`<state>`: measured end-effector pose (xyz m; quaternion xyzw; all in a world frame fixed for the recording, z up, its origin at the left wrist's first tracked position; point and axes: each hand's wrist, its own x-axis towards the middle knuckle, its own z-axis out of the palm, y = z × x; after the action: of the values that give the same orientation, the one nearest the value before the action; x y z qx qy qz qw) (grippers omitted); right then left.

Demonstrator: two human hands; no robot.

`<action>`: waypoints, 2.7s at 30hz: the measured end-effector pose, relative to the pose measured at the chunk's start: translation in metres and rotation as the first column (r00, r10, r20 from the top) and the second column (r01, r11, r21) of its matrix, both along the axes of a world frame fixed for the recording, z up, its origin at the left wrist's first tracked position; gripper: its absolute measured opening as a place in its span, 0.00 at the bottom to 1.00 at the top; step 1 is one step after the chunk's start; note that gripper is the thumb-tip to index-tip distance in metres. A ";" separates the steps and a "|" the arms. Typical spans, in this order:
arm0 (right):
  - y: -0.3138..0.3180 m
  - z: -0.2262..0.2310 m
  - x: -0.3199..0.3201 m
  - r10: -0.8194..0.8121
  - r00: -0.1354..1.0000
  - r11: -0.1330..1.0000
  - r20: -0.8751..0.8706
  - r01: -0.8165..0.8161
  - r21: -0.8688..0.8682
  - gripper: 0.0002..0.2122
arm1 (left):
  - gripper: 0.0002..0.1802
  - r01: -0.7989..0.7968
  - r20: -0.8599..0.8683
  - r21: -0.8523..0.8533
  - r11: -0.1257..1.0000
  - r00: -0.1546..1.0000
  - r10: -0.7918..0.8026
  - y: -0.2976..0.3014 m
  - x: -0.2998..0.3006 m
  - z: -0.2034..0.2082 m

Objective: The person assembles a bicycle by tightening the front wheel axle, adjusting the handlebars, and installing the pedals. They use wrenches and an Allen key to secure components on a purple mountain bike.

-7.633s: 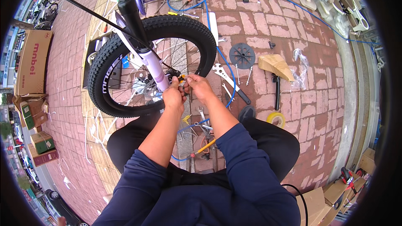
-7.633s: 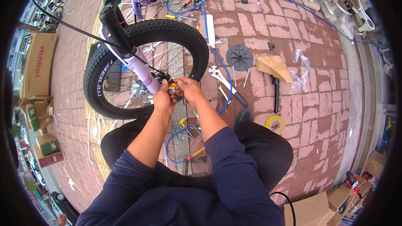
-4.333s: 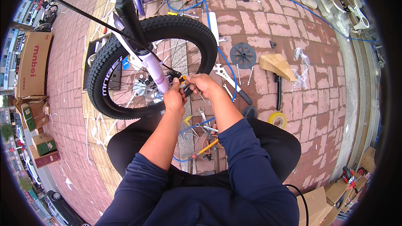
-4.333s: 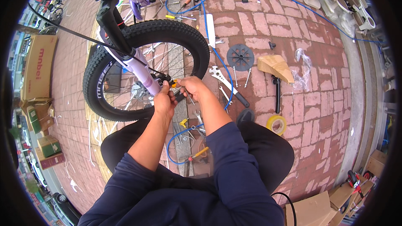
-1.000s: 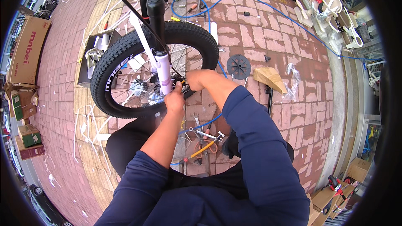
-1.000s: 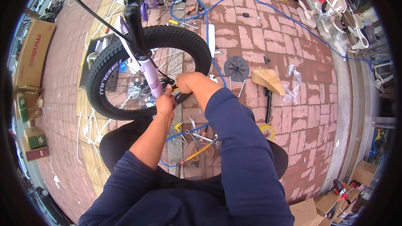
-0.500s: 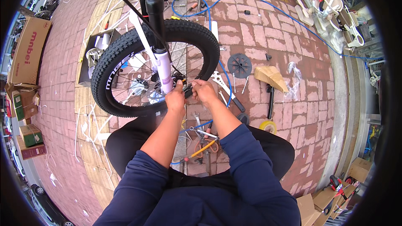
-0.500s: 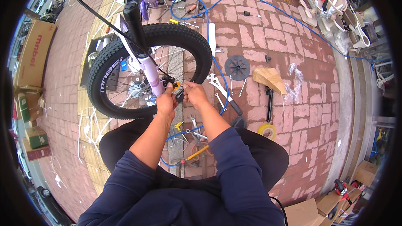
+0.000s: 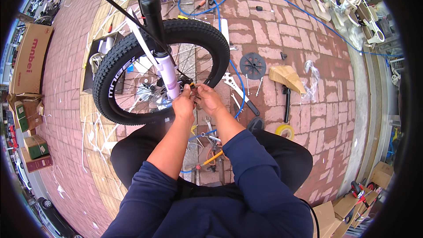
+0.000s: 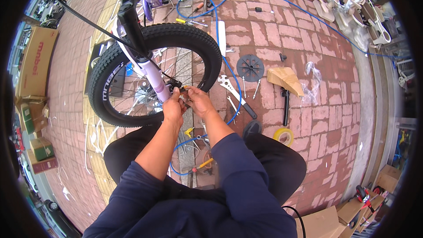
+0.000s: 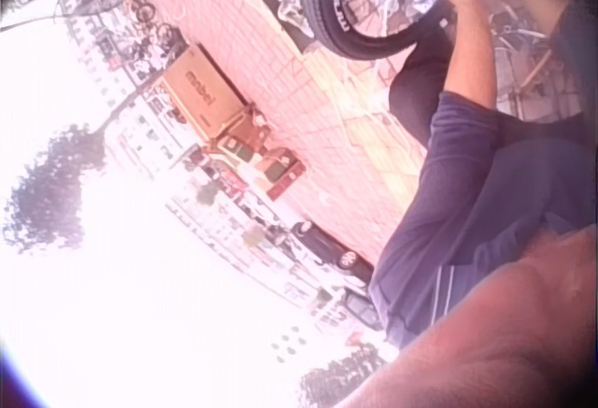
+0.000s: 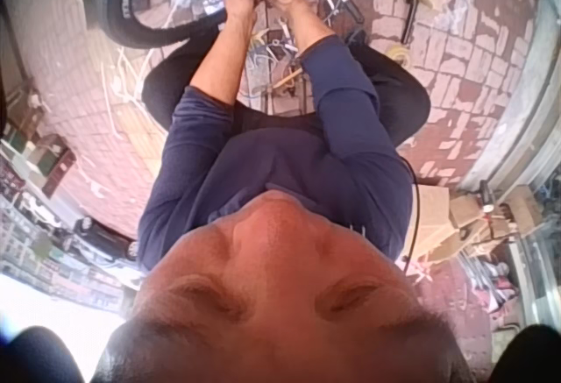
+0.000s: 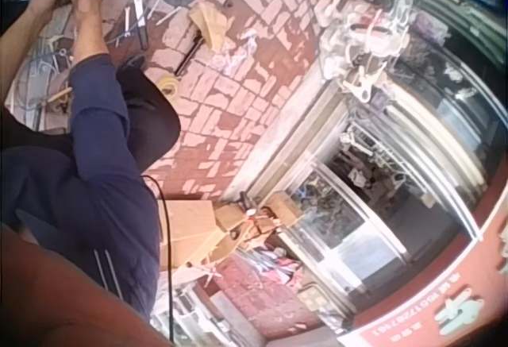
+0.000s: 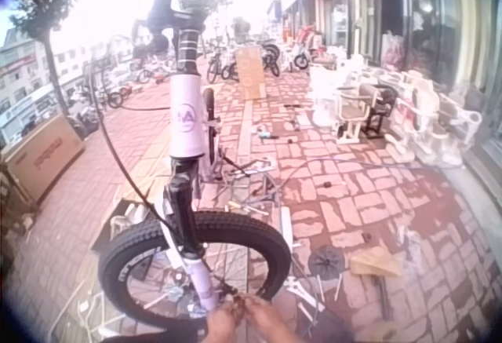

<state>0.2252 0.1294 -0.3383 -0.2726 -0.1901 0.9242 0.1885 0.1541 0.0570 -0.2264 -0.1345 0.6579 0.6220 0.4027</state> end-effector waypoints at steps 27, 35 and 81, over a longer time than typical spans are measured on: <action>-0.020 0.079 -0.012 -0.217 0.587 0.286 0.780 -0.726 0.626 0.19 | 0.12 -0.106 -0.021 0.061 0.992 0.994 0.108 -0.003 -0.004 -0.011; 0.000 0.099 -0.015 -0.078 0.441 0.185 0.894 -0.875 0.447 0.23 | 0.11 -0.093 0.008 0.055 0.994 0.996 0.093 -0.005 -0.007 -0.018; 0.037 0.281 0.144 0.004 0.917 0.535 0.398 -0.338 0.774 0.15 | 0.39 0.330 -0.623 -0.694 0.640 0.169 -0.764 -0.107 0.027 0.250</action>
<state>0.3692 0.1659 -0.0569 -0.2898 -0.6599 0.6735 0.1645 0.1808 -0.0497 0.0237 0.3901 0.8745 0.2440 0.1531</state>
